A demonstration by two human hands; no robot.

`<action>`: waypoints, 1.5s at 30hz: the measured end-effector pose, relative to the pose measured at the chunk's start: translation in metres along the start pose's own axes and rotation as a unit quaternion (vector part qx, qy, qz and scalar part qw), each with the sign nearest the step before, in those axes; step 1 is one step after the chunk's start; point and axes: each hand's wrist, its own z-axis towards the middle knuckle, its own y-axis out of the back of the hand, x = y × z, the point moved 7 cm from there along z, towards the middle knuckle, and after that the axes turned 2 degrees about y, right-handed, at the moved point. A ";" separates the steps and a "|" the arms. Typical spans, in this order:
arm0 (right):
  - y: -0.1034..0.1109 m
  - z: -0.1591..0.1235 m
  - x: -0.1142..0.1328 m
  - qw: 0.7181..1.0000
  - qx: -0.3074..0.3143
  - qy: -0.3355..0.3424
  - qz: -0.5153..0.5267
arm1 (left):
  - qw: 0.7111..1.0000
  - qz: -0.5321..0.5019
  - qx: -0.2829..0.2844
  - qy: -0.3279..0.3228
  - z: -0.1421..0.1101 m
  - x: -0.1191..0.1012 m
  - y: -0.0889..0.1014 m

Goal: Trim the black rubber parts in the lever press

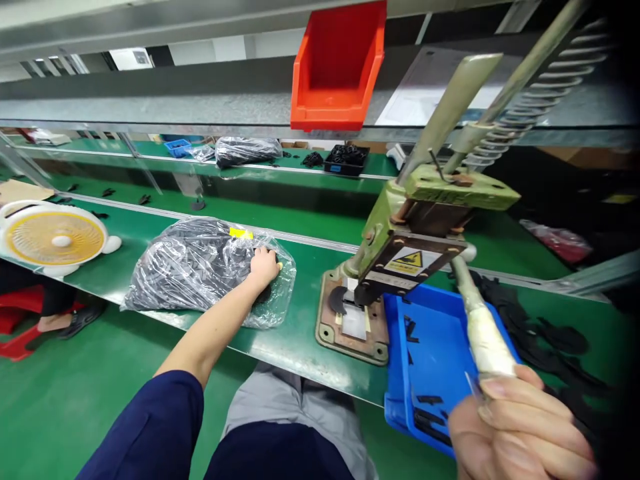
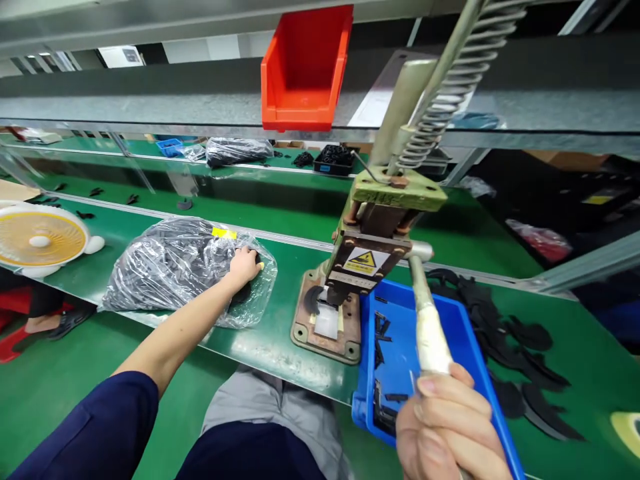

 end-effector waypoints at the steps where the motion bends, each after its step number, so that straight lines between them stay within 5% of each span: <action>1: 0.000 0.002 0.007 0.998 -0.003 0.056 0.020 | 1.000 0.019 0.017 -0.005 0.004 -0.003 0.000; 3: -0.001 0.003 0.014 0.992 0.004 0.117 0.045 | 0.998 0.044 0.045 -0.024 0.012 -0.011 0.000; 8: -0.002 0.002 0.014 0.995 0.008 0.086 0.040 | 0.994 0.054 0.076 -0.065 0.014 -0.018 0.004; 16: -0.008 0.002 0.022 0.997 0.005 0.057 0.045 | 0.998 0.060 0.015 -0.033 -0.001 0.026 0.033; 19: -0.010 0.004 0.024 0.999 0.020 0.032 0.040 | 0.999 0.000 -0.039 0.011 -0.003 0.042 0.052; 22: -0.011 0.004 0.026 0.999 0.024 0.027 0.035 | 0.982 -0.170 -0.064 0.056 -0.008 0.043 0.062; 26: -0.009 0.003 0.025 0.999 0.029 0.036 0.027 | 0.859 -0.498 0.051 0.105 -0.024 0.011 0.039; 29: -0.008 0.001 0.025 0.998 0.037 0.044 0.027 | 0.787 -0.591 0.144 0.104 -0.041 -0.031 0.020; 37: -0.007 0.001 0.024 0.998 0.060 0.025 0.015 | 0.720 -0.625 0.293 0.071 -0.075 -0.127 -0.010; 45: -0.006 -0.001 0.023 0.997 0.074 0.012 0.018 | 0.717 -0.612 0.304 0.136 -0.082 -0.147 -0.032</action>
